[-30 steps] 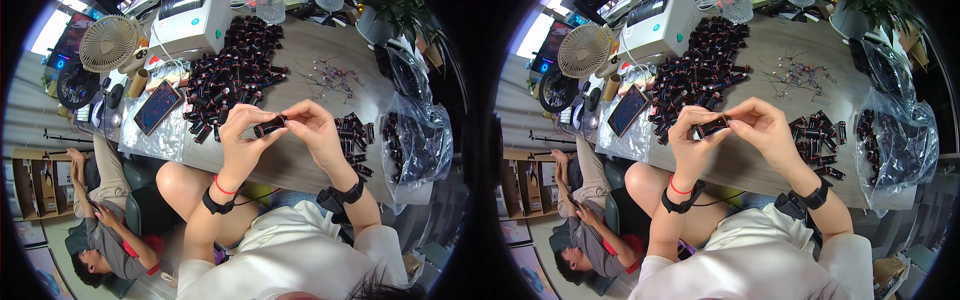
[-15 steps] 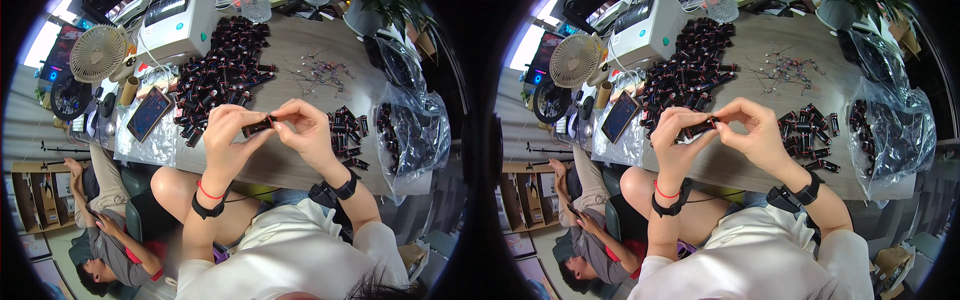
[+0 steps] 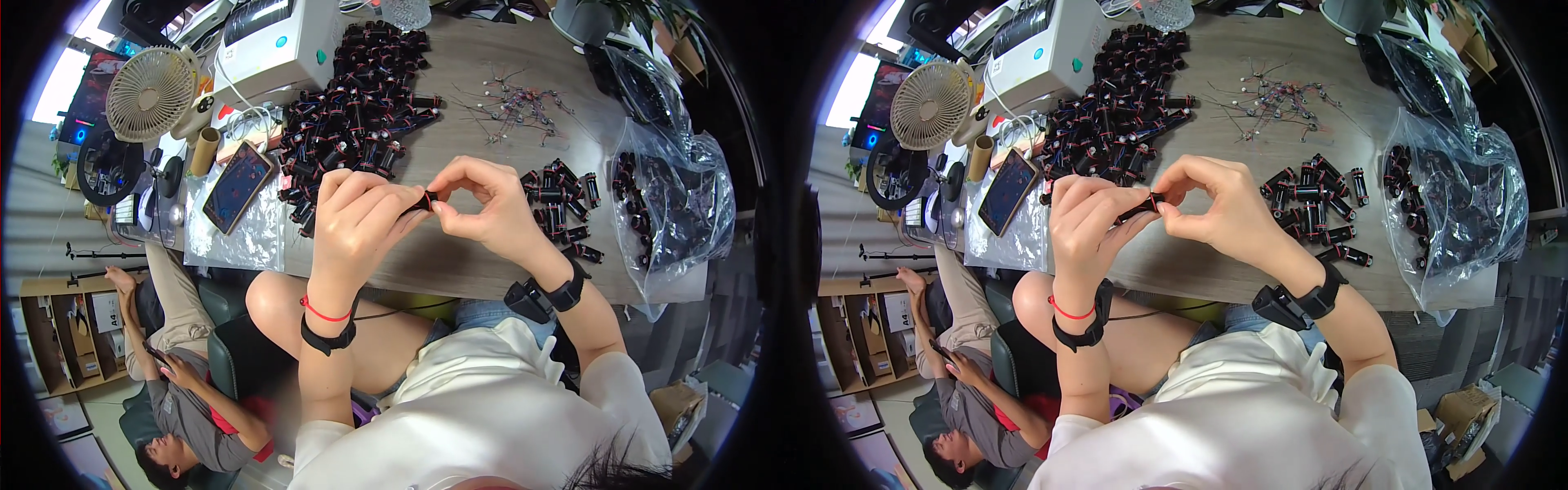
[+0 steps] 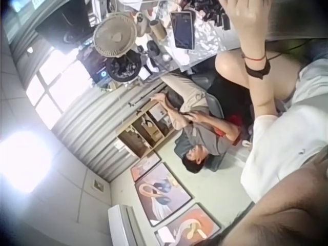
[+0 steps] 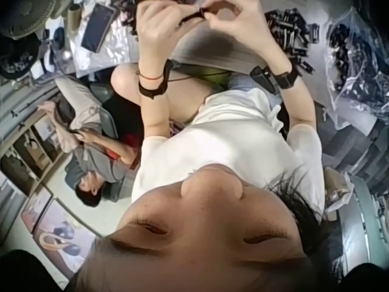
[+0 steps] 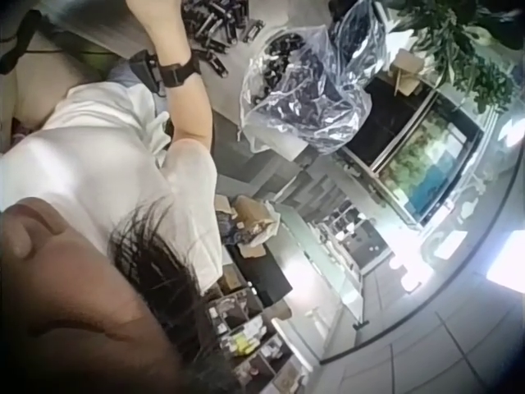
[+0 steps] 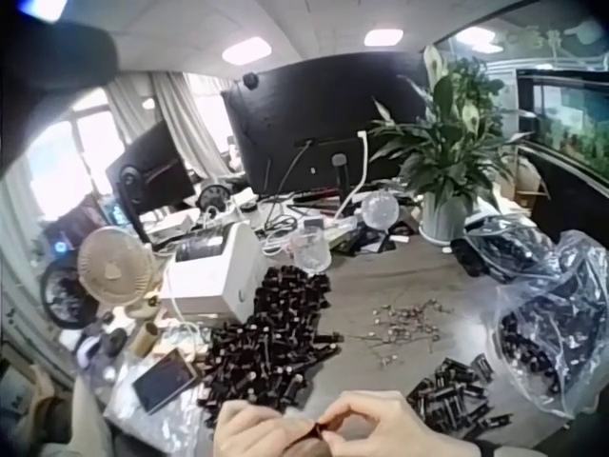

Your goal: The person picks up a battery holder and a light-emitting diode, then inserts the diode's wires into the holder by hand. After securing the connection, the person places the assembled unit onto the desk and repeats the process.

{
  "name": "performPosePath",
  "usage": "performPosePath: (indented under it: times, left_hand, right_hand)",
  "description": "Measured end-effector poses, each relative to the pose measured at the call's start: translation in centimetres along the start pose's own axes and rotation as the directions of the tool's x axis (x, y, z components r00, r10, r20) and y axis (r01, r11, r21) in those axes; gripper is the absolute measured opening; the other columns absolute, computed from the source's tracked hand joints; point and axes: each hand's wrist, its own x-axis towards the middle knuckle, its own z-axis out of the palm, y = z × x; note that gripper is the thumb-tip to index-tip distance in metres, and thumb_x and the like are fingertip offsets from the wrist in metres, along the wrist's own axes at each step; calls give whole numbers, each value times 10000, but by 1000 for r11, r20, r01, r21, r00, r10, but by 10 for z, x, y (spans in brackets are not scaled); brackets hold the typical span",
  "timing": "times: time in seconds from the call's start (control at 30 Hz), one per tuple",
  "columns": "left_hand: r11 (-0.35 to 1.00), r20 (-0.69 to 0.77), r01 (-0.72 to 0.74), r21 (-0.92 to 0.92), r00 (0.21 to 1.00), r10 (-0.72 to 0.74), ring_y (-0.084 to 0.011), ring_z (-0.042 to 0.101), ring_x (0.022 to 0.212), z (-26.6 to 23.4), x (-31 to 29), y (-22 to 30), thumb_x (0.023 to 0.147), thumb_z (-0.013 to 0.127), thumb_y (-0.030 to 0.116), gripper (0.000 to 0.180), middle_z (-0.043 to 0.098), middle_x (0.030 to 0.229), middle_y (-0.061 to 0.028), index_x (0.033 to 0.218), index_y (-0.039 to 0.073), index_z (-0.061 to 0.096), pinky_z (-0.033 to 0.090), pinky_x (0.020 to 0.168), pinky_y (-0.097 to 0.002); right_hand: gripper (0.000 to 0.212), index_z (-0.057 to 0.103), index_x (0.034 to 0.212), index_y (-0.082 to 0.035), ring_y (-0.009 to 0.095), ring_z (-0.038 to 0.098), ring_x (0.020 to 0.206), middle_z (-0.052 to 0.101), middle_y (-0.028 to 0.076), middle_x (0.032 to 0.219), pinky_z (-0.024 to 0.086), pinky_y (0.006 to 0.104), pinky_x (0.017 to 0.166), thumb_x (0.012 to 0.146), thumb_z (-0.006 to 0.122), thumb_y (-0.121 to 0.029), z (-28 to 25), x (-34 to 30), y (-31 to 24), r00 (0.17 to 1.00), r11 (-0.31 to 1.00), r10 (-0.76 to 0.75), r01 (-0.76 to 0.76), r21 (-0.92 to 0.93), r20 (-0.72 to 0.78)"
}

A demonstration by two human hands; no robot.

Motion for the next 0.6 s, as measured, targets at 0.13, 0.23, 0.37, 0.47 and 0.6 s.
performPosePath:
  times: [0.13, 0.23, 0.37, 0.47, 0.6]
  left_hand:
    - [997, -12, 77, 0, 997, -77, -172, 584, 698, 4, -1, 6, 634, 817, 65, 278, 649, 758, -9, 891, 75, 709, 415, 634, -294]
    - [979, -16, 198, -48, 980, -199, -160, 595, 708, 9, -3, 9, 654, 808, 38, 287, 655, 781, -28, 923, 65, 713, 438, 602, -272]
    - [951, 1, 302, -72, 953, -302, -149, 616, 714, 6, -4, 14, 677, 794, 2, 324, 664, 810, -51, 986, 54, 712, 472, 571, -244]
    - [942, -31, 318, -105, 946, -323, -158, 609, 691, 9, -2, 17, 689, 783, -4, 361, 649, 802, -55, 1034, 57, 699, 481, 561, -256]
    - [945, -103, 285, -159, 947, -303, -180, 581, 638, 11, -2, 19, 700, 772, 10, 402, 618, 770, -48, 1086, 70, 677, 477, 555, -296]
  right_hand:
    - [163, 630, 943, 45, 135, 625, 848, 635, 66, 901, 502, 263, 816, 780, 647, 53, 4, 0, 4, 997, 999, -47, 47, -11, -65]
    - [173, 629, 967, 51, 135, 622, 845, 631, 66, 907, 502, 267, 822, 795, 637, 50, 4, 3, 4, 993, 997, -42, 49, 67, -107]
    - [194, 631, 1023, 58, 135, 603, 887, 610, 77, 953, 499, 274, 843, 833, 591, 64, 5, 4, 4, 994, 987, 2, 16, 162, -111]
    - [210, 630, 1067, 63, 137, 582, 946, 580, 88, 1013, 498, 280, 853, 872, 552, 67, 4, 1, 6, 991, 970, -86, 107, 218, -104]
    - [218, 624, 1092, 64, 140, 565, 981, 555, 91, 1053, 493, 278, 857, 888, 547, 58, 7, 2, 6, 989, 968, -117, 133, 214, -85]
